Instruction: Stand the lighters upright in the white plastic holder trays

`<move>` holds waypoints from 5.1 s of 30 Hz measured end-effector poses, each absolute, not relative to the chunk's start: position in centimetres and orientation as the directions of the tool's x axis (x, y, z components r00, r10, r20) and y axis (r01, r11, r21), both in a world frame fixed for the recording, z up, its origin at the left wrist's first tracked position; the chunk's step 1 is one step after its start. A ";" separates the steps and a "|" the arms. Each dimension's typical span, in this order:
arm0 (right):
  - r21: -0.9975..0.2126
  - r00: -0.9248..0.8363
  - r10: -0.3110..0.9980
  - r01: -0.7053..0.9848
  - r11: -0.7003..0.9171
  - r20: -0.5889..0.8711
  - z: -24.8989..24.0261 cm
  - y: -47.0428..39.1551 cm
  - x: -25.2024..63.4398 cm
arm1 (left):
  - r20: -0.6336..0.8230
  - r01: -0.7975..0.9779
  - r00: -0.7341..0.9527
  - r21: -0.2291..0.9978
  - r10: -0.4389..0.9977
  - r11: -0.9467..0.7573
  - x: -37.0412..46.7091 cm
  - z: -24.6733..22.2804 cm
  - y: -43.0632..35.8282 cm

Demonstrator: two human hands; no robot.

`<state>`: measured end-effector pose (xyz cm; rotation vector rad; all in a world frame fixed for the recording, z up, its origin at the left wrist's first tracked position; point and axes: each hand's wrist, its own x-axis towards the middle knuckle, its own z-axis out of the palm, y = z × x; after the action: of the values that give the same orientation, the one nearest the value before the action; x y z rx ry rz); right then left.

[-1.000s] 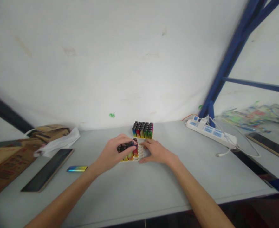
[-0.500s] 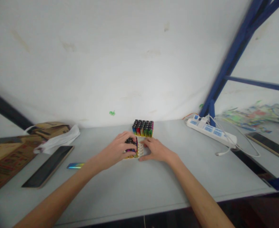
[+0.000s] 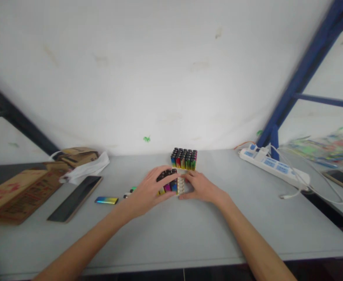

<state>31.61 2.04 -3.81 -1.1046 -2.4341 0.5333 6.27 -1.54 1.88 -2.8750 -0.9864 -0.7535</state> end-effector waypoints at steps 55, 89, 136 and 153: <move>-0.494 -0.600 0.768 0.609 0.620 0.225 -3.6 2.0 31.5 | -0.138 -0.254 0.246 0.946 0.959 0.201 3.8 1.6 1.2; -0.433 -0.523 0.829 0.711 0.553 0.198 -3.8 2.4 32.8 | 0.230 0.330 0.576 0.812 0.784 -0.481 10.8 4.9 5.4; -0.433 -0.567 0.785 0.661 0.614 0.248 -3.6 2.3 29.1 | 0.050 0.786 0.485 0.414 0.873 -0.460 -7.0 -1.6 -0.6; -0.427 -0.554 0.784 0.659 0.619 0.281 -4.5 2.3 27.1 | 0.278 0.776 0.195 0.542 0.941 -0.321 -9.1 -1.4 -0.4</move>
<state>27.08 2.32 -4.54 -1.1416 -2.3998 0.3788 -9.08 -0.40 -1.41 -2.6299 -1.9562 -1.0000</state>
